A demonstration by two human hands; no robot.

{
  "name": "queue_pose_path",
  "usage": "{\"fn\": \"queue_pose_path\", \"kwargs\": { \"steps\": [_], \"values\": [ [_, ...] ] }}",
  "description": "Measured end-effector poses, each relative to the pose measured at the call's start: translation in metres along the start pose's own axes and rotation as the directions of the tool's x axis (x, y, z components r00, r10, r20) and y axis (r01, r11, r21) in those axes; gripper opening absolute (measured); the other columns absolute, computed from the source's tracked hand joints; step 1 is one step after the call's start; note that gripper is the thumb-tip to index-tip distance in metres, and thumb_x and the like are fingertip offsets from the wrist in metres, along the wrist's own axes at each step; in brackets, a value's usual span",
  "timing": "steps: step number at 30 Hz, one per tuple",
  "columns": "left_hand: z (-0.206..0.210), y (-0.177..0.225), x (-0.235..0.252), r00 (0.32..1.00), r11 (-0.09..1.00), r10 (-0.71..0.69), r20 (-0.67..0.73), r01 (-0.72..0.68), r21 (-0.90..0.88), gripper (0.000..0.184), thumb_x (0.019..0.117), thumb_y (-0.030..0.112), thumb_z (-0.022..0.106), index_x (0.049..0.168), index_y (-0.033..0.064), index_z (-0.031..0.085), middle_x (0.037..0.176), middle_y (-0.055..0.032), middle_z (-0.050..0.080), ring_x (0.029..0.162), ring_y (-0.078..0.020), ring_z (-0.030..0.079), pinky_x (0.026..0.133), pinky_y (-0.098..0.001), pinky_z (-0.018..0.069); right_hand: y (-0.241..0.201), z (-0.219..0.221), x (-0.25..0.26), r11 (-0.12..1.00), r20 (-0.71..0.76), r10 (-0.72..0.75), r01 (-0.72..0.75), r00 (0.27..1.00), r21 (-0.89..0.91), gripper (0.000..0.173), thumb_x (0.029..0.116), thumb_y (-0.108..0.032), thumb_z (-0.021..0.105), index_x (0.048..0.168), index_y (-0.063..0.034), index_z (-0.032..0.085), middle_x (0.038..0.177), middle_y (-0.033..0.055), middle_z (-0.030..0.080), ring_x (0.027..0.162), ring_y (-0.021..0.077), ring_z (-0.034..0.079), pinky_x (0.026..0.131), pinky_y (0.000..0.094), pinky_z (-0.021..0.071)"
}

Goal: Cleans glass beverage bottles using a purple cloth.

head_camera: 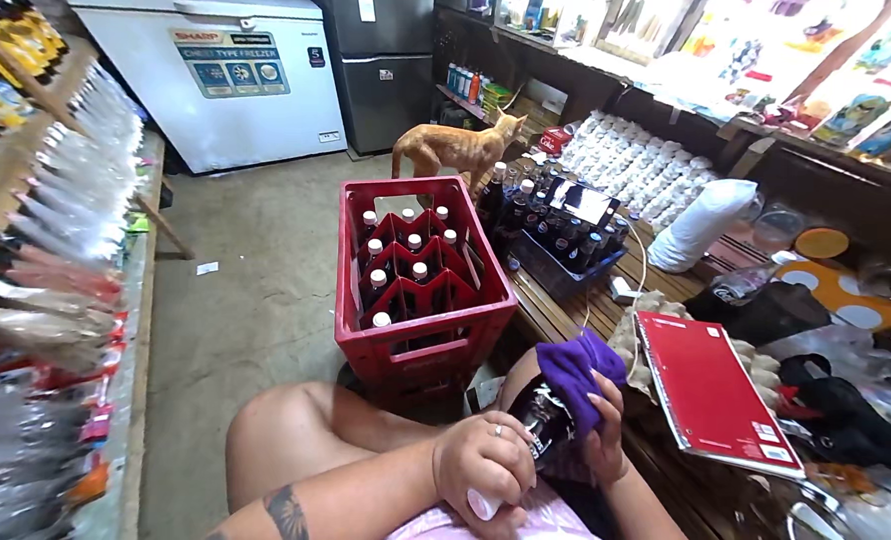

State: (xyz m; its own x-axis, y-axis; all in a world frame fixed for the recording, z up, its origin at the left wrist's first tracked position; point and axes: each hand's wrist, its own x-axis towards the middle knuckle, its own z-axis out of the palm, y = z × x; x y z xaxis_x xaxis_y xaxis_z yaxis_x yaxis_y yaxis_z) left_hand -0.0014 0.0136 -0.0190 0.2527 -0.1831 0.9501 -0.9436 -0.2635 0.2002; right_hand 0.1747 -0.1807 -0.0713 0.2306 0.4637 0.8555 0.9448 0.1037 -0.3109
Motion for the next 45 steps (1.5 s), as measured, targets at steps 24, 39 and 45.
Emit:
{"fn": "queue_pose_path", "kwargs": {
  "steps": [24, 39, 45],
  "values": [
    [0.000, -0.001, -0.004, 0.997, 0.999, -0.036, -0.070, 0.036, -0.002, 0.021, 0.1038, 0.027, 0.056, 0.087, 0.0140, 0.055, 0.088, -0.0059, 0.065, 0.089, -0.0183, 0.066, 0.096, -0.0373, 0.0513, -0.055, 0.001, 0.035, 0.997, 0.177, -0.077, 0.079, 0.981, -0.008, 0.048, 0.1054, -0.057, 0.037, 0.145, -0.0307, 0.045, 0.154, -0.0040, 0.046, 0.148, 0.0202, 0.038, 0.121, 0.0417, 0.0334],
    [0.000, -0.005, -0.006, 0.979, 0.994, -0.098, -0.180, 0.088, -0.058, 0.019, 0.1041, 0.029, 0.057, 0.091, 0.0148, 0.055, 0.090, -0.0033, 0.063, 0.091, -0.0161, 0.066, 0.098, -0.0373, 0.0516, -0.048, 0.004, 0.050, 0.933, 0.102, 0.352, -0.341, 0.930, -0.113, 0.060, 0.1085, -0.055, 0.028, 0.133, -0.0112, 0.060, 0.143, 0.0135, 0.058, 0.144, 0.0235, 0.044, 0.121, 0.0438, 0.0307],
    [0.000, -0.003, -0.009, 0.984, 0.996, -0.094, -0.153, 0.092, -0.020, 0.018, 0.1034, 0.028, 0.057, 0.091, 0.0151, 0.055, 0.091, -0.0032, 0.063, 0.090, -0.0149, 0.064, 0.091, -0.0318, 0.0515, -0.081, 0.011, 0.051, 0.998, 0.204, 0.039, -0.028, 0.978, -0.056, 0.048, 0.1050, -0.058, 0.034, 0.138, -0.0282, 0.052, 0.151, -0.0025, 0.049, 0.148, 0.0190, 0.037, 0.122, 0.0402, 0.0312]
  ]
}}
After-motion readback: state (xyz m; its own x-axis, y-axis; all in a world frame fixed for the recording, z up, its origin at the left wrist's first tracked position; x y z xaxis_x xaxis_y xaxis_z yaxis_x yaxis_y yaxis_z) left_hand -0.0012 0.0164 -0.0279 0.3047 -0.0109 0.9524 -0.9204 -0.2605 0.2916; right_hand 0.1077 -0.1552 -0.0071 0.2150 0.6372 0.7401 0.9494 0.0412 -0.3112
